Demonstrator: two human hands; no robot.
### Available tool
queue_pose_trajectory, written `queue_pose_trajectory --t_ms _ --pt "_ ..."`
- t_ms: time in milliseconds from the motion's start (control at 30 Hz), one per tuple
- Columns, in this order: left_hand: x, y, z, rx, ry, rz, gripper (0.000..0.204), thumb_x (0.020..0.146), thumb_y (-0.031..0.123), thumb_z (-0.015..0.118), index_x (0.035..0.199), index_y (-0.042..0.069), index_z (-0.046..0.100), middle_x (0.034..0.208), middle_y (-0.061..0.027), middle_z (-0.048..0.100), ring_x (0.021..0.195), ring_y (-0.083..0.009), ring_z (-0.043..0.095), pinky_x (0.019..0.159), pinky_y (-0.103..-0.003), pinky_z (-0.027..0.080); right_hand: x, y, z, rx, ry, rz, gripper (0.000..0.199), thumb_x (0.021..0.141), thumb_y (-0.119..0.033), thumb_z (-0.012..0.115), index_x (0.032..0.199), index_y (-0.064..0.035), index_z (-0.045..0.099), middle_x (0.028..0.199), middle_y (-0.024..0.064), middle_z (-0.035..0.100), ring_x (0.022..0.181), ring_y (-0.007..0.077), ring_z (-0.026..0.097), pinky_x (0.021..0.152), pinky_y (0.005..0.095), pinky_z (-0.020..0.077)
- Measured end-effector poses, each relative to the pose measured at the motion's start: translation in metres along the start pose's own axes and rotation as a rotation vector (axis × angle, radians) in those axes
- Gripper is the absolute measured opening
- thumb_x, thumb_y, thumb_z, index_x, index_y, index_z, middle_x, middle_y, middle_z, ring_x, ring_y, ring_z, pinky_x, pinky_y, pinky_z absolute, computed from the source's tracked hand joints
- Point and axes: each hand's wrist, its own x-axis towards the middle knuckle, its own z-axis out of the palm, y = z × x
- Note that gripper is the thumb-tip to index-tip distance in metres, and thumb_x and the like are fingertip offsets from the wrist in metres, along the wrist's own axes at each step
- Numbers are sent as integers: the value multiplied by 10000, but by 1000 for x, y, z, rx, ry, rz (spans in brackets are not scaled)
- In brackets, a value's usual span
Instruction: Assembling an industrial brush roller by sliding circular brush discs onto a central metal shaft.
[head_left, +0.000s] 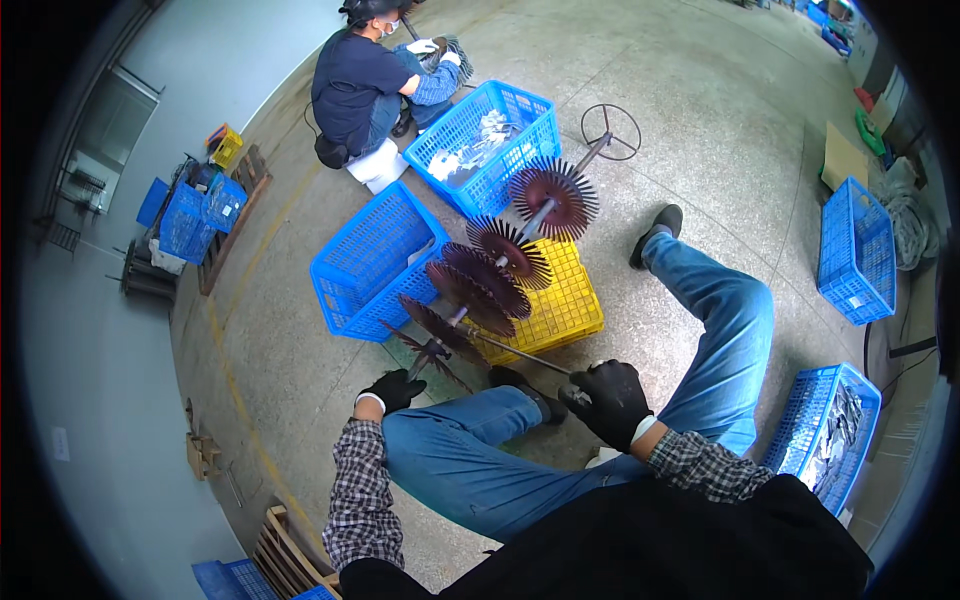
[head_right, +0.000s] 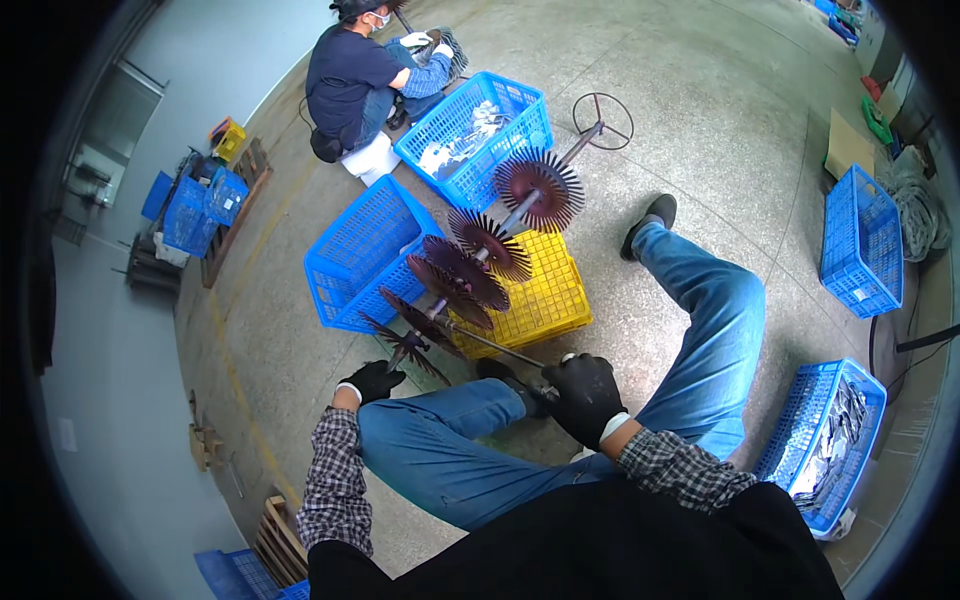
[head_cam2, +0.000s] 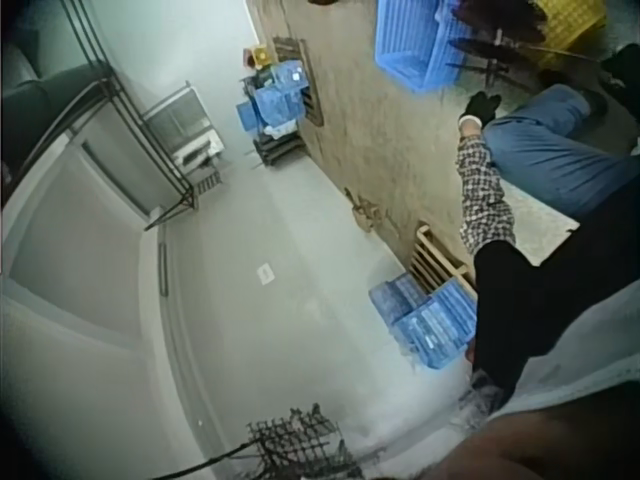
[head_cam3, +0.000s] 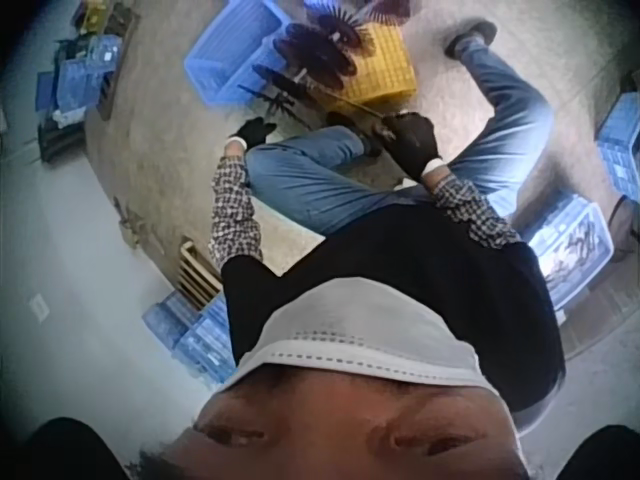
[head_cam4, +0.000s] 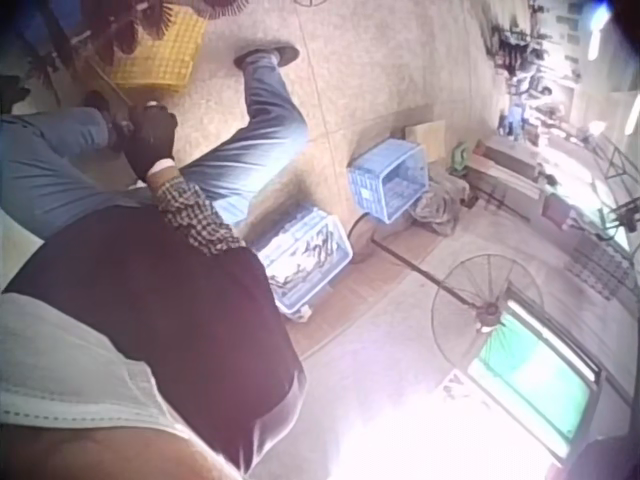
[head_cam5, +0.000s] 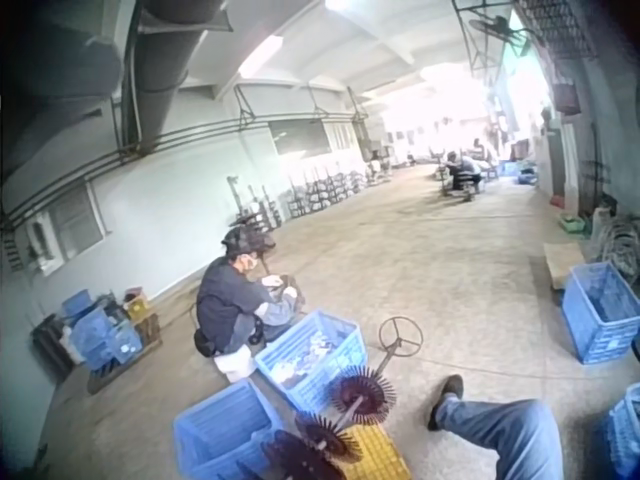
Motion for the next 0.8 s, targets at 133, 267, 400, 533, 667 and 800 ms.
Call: queue_pose_trajectory --t_ms 133,267,400,533,667,800 --pt "8 3 -8 -22 -2 -5 483 896 441 570 1101 9 643 1018 -225 653 878 -391 629 795 -460 499 0 -2 15 282 312 113 378 899 -227 651 1221 -32 613 937 181 647 743 349 603 724 434 505" --pt "3 7 -12 -50 -10 -25 535 886 473 574 1100 -12 644 1012 -231 669 887 -401 639 807 -468 504 8 -5 22 289 336 160 336 920 -213 617 1195 -21 619 965 201 645 785 350 611 730 424 507" --pt "-3 21 -18 -85 -13 -43 587 876 504 577 1099 -34 646 1006 -237 684 896 -411 649 819 -475 509 14 -2 33 389 306 136 316 935 -198 585 1190 -14 620 986 202 651 809 352 619 734 413 511" --pt "-13 42 -28 -127 -14 -77 612 871 521 579 1096 -45 647 1002 -241 692 898 -417 654 823 -480 512 20 2 41 484 249 94 305 946 -185 555 1185 -8 623 1000 192 662 828 351 629 739 401 515" --pt "-25 60 -38 -203 -20 -165 611 871 523 577 1086 -44 648 997 -242 692 890 -419 653 816 -485 512 20 4 47 473 211 101 296 957 -178 524 1161 3 639 1011 184 676 851 344 643 748 387 520" --pt "-33 74 -51 -268 -22 -249 609 871 526 576 1076 -43 650 992 -244 692 882 -421 653 808 -490 512 21 7 65 623 256 174 308 977 -202 491 1104 9 677 968 153 714 812 303 658 750 366 522"
